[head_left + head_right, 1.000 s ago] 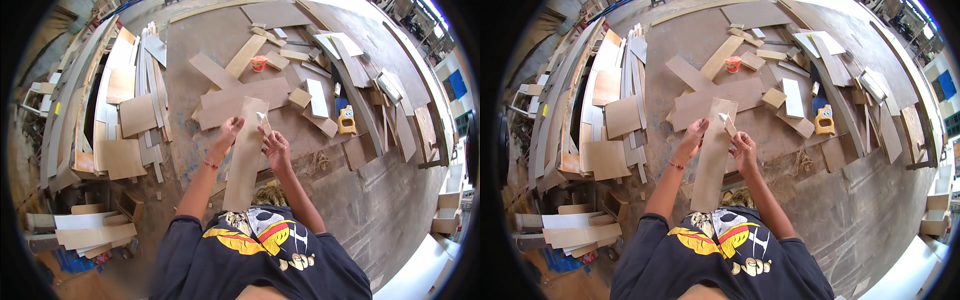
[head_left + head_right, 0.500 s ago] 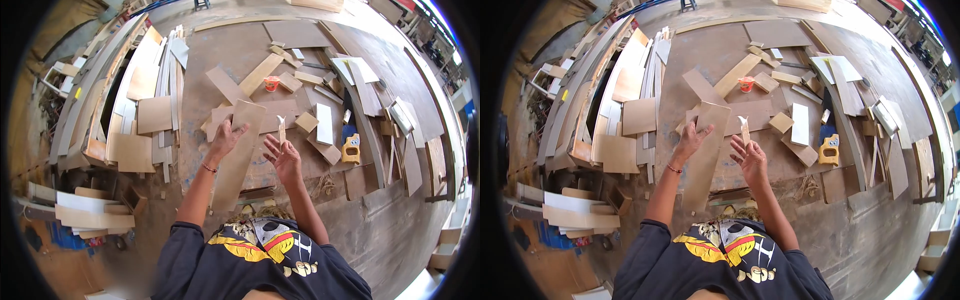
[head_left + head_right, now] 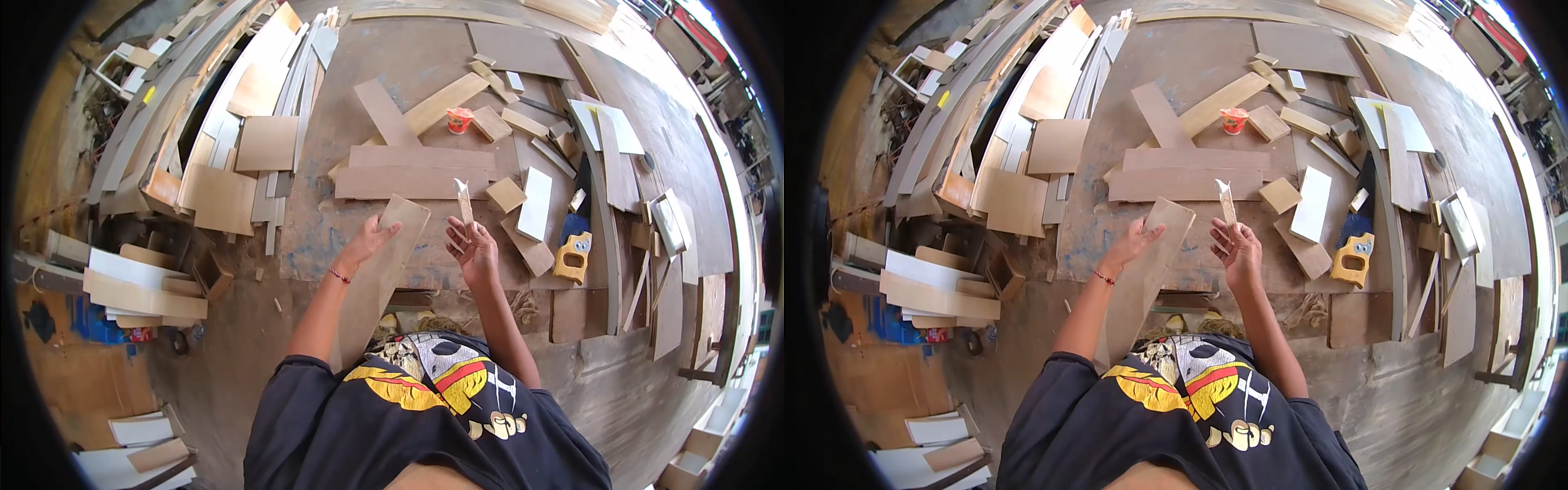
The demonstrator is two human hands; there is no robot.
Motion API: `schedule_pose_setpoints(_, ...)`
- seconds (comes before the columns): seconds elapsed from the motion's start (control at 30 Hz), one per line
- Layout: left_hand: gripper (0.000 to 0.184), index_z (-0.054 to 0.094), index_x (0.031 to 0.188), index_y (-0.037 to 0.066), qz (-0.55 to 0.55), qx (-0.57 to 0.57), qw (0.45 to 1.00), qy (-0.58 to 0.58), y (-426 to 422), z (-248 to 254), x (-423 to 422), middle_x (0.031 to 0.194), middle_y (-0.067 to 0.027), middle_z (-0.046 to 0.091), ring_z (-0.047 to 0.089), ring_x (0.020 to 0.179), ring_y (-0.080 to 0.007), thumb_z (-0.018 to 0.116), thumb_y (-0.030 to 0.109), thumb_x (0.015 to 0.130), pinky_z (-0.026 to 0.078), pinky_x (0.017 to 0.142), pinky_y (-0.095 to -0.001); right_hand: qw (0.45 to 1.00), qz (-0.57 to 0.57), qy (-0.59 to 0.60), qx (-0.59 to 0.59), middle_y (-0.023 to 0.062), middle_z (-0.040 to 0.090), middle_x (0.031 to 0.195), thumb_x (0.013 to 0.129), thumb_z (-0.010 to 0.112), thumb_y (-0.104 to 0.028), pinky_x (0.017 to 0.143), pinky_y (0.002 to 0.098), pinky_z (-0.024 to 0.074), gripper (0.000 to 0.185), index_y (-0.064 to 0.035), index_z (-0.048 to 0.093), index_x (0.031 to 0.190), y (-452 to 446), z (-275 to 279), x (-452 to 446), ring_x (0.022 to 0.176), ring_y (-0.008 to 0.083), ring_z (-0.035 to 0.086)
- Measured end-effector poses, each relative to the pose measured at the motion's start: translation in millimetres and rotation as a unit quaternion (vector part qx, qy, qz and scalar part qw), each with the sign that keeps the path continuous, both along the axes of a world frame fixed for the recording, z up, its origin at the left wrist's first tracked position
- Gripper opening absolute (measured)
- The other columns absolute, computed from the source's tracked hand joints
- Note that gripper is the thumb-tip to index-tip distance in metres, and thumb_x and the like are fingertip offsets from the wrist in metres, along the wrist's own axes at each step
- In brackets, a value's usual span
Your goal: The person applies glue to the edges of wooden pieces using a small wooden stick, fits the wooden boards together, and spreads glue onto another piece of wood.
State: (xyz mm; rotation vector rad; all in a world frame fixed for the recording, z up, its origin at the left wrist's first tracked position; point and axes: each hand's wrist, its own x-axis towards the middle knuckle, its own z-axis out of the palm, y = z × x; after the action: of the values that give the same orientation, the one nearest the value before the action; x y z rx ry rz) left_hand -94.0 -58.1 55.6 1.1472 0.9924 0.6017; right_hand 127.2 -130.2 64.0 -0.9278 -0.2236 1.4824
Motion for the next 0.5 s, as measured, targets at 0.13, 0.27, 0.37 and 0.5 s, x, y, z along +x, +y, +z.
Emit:
schedule_pose_setpoints(0.13, 0.052, 0.048, 0.113, -0.005, 0.037, 0.126, 0.991, 0.015, 9.7, 10.8, 8.2, 0.100, -0.0077, 0.060, 0.055, 0.089, -0.0101, 0.064, 0.034, 0.084, 0.046, 0.075, -0.0243, 1.000, 0.013, 0.004, -0.011, 0.0101, 0.060, 0.111, 0.091, 0.051, -0.024, 0.077, 0.0351, 0.0446, 0.013, -0.0131, 0.046, 0.097, 7.8, 1.7, 1.8, 0.095, 0.0187, 0.057)
schedule_pose_setpoints(0.27, 0.046, 0.052, 0.106, -0.004, 0.132, 0.224, 0.965, 0.028, 22.5, 35.0, 8.9, 0.095, -0.0036, 0.059, 0.051, 0.081, -0.0076, 0.063, 0.035, 0.085, 0.044, 0.072, -0.0231, 1.000, 0.024, 0.000, 0.014, 0.0097, 0.062, 0.108, 0.090, 0.054, -0.024, 0.077, 0.0348, 0.0448, 0.015, -0.0129, 0.046, 0.097, 17.5, 9.6, 1.1, 0.094, 0.0188, 0.058)
schedule_pose_setpoints(0.37, 0.044, 0.052, 0.103, -0.003, 0.184, 0.207, 0.961, 0.016, 34.0, 54.6, -1.8, 0.089, -0.0024, 0.057, 0.050, 0.080, -0.0077, 0.063, 0.035, 0.084, 0.043, 0.072, -0.0237, 0.999, 0.024, -0.010, 0.037, 0.0096, 0.062, 0.106, 0.090, 0.054, -0.023, 0.076, 0.0337, 0.0449, 0.017, -0.0120, 0.047, 0.101, 23.8, 19.2, -2.5, 0.091, 0.0183, 0.058)
schedule_pose_setpoints(0.5, 0.038, 0.054, 0.097, 0.003, 0.325, 0.116, 0.935, -0.081, 53.6, 49.8, -7.2, 0.084, -0.0003, 0.056, 0.050, 0.073, -0.0057, 0.063, 0.037, 0.084, 0.044, 0.065, -0.0226, 0.993, 0.045, -0.030, 0.107, 0.0096, 0.063, 0.103, 0.091, 0.053, -0.021, 0.075, 0.0306, 0.0450, 0.021, -0.0102, 0.048, 0.109, 33.3, 39.7, -10.0, 0.088, 0.0170, 0.059)
